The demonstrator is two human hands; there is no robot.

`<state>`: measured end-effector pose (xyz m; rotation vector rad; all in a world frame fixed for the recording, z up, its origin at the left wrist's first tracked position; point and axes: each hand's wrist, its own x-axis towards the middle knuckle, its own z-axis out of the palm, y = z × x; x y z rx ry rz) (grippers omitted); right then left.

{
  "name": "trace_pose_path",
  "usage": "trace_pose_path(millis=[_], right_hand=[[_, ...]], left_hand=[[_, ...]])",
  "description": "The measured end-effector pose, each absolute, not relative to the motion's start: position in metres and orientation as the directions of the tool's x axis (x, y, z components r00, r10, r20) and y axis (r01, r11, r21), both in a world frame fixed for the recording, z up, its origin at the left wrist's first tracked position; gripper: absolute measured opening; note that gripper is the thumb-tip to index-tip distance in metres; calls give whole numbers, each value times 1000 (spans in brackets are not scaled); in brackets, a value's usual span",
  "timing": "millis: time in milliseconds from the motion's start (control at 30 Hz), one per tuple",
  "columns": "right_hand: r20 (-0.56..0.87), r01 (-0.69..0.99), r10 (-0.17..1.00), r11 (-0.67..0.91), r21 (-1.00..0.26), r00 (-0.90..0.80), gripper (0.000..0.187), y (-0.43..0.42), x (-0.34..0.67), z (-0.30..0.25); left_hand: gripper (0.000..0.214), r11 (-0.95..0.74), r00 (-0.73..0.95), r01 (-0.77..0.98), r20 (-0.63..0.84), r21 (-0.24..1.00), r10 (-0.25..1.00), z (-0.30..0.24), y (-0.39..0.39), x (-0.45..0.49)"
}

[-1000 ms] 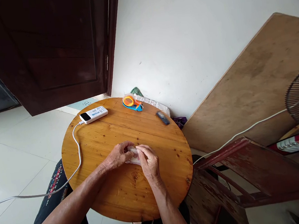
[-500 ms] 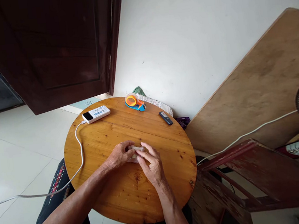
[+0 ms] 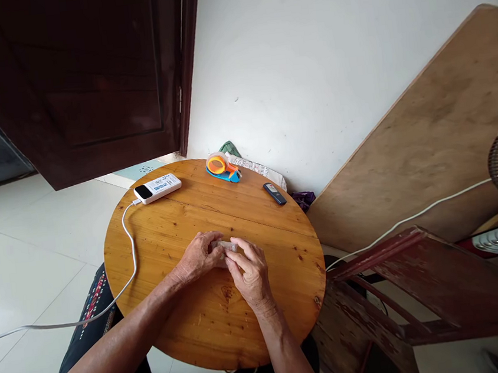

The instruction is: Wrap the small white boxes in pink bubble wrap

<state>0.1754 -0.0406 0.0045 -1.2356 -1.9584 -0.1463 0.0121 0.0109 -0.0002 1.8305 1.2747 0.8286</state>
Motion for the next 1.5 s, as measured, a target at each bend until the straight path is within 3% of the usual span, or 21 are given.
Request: trace_pose_path(millis=[133,433,600,800,967,1067,1167,1333,1500], right_hand=[[680,800,709,511,-315,-185,18,-41,174,3],[678,683,735,507,-525,-24,18,-43,178,5],[650,673,757,512,-534,-61,26,-42,177,5],[643,688,757,529,-496,-118,16,-43,175,6],[645,656,764,495,-570,-17,17,-42,177,5],[552,626,829,384,-679,90,37,-38,181,2],[450,598,888,312,-738,92,50,-33,183,3],[305,620,949,193,-761,78,52,-18,190,14],[124,639,991,66,-766,46,38,9,195,17]], left_hand=[[42,-208,291,435,82,876,953,-2,13,12],[45,-190,313,397,62,898,948,1,13,10],[42,-203,338,408,59,890,939,5,12,10],[36,-236,353,423,81,875,932,8,11,10],[35,-222,343,423,71,878,937,7,12,10],[34,-218,340,418,71,882,938,5,12,10],[33,-226,342,390,87,893,936,2,12,10],[36,-224,335,349,102,910,937,-5,14,11],[36,-214,345,332,93,919,934,-5,13,11]])
